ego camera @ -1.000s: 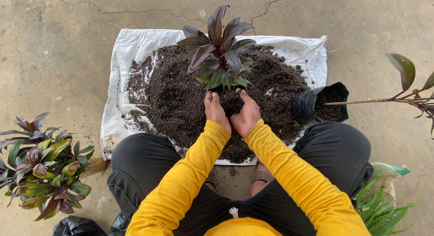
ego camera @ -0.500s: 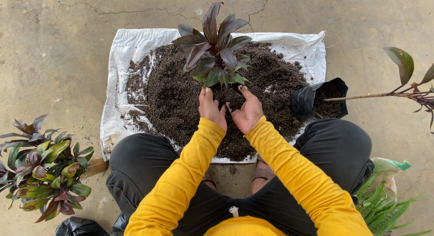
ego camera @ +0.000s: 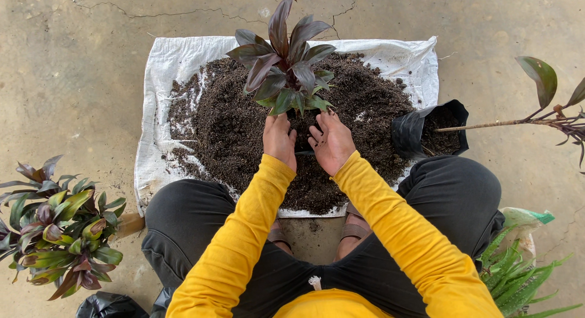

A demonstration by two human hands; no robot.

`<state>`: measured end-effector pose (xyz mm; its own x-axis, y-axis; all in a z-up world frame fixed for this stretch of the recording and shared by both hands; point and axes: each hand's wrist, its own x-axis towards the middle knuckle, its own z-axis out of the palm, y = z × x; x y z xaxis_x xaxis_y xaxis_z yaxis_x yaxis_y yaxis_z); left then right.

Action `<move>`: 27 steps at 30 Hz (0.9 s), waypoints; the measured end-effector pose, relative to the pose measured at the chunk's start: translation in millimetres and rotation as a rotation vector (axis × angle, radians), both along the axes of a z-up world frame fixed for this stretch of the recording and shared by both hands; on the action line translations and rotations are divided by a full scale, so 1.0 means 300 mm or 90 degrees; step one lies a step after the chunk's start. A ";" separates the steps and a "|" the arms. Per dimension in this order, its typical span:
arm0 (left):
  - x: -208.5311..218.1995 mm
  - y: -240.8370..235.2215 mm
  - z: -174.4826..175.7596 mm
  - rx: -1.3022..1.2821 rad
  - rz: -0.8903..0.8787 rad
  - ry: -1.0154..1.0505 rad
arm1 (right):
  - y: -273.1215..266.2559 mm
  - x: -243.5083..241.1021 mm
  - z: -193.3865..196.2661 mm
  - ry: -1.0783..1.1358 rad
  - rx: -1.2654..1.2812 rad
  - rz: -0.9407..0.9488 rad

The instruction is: The person fills a black plastic planting bag with soil around a plant, pressing the soil down by hand to secure it.

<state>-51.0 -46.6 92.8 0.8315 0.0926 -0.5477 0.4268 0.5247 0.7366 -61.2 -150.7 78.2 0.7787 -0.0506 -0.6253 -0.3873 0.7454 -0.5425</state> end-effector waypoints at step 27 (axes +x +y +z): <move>0.084 0.059 -0.253 0.314 0.070 -0.036 | 0.002 -0.002 -0.154 -0.430 -0.912 0.638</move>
